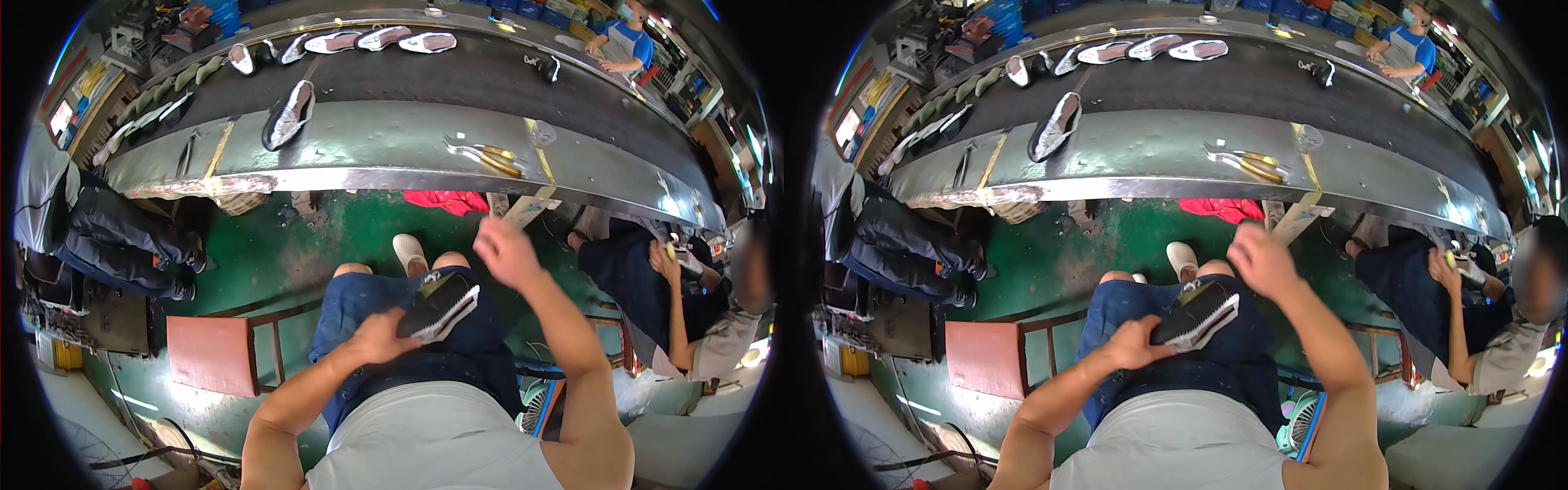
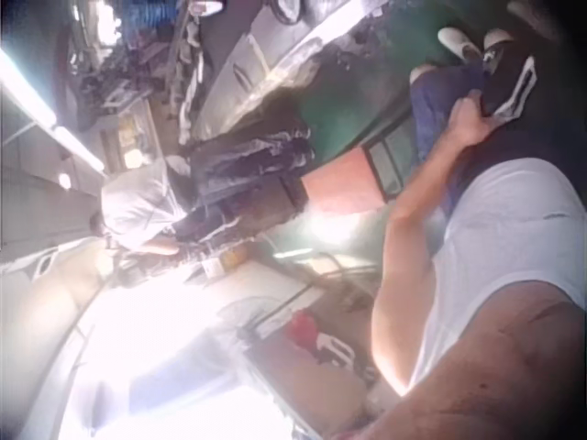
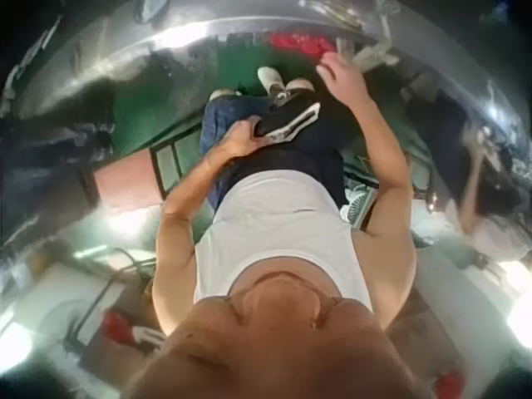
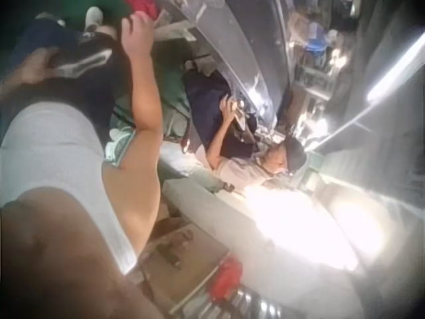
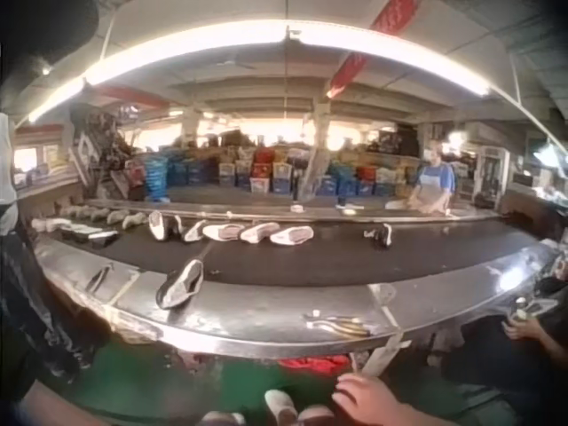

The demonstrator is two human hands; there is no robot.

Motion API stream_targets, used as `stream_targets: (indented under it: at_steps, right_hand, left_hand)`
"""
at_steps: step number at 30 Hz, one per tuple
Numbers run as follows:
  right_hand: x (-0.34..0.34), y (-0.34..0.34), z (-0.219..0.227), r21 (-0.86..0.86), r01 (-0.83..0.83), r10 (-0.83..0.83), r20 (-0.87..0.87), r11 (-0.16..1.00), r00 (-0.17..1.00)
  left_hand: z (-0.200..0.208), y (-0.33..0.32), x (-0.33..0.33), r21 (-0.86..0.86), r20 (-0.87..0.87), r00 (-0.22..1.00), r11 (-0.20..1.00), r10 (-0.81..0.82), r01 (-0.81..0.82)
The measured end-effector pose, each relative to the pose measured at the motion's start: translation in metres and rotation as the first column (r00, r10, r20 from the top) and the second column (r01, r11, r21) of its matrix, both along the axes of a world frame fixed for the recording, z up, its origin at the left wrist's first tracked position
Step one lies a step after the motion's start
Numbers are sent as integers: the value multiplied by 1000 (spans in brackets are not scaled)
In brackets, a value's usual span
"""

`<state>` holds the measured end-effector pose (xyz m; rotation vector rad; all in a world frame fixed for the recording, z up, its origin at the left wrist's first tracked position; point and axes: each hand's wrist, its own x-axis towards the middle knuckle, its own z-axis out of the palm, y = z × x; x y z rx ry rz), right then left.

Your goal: The worker is performing manual lasting or trimming on shoe uppers using a pair of lasting pincers/pliers at a shoe factory conveyor belt.

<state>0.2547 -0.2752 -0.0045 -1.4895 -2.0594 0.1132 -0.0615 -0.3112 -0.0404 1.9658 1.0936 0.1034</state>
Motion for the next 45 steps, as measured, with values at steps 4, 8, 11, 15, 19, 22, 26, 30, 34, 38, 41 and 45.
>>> stream_targets:
  at_steps: [4,8,11,15,19,22,26,30,34,38,41,45]
  right_hand:
    - [56,84,10,254,180,-217,126,950,968]
    - [73,125,-14,226,288,-343,265,931,901]
    - [66,118,10,40,280,-275,370,959,888]
    - [56,104,42,-202,295,-179,449,934,875]
    - [50,106,48,-310,419,-197,552,853,810]
    - [41,117,51,-350,500,-216,606,792,766]
    - [54,141,33,-464,460,-295,385,757,874]
    - [45,53,4,-460,-154,-174,-593,874,786]
    - [0,-51,-9,-634,-419,-375,-747,650,549]
    - [-26,-95,-33,-781,-494,-429,-623,382,654]
    - [-19,-95,-45,-874,-437,-234,-480,214,846]
    - [-33,-79,-29,-903,-374,-97,-401,211,911]
  left_hand:
    - [48,32,8,142,177,983,987,47,-72]
    - [106,47,15,207,158,983,971,92,-124]
    - [108,47,7,72,320,933,977,166,-199]
    - [64,59,2,-152,586,787,980,192,-127]
    - [46,74,13,-231,539,827,972,162,-40]
    - [4,95,37,-366,340,919,928,198,-65]
    - [-64,87,56,-428,137,915,855,380,-291]
    - [-82,36,32,-386,310,915,914,260,-129]
    - [-47,1,17,-124,113,932,936,344,-330]
    - [-67,-5,16,244,362,886,888,289,-389]
    - [-61,-10,19,204,321,877,879,357,-432]
    - [-56,-14,22,178,230,884,875,408,-450]
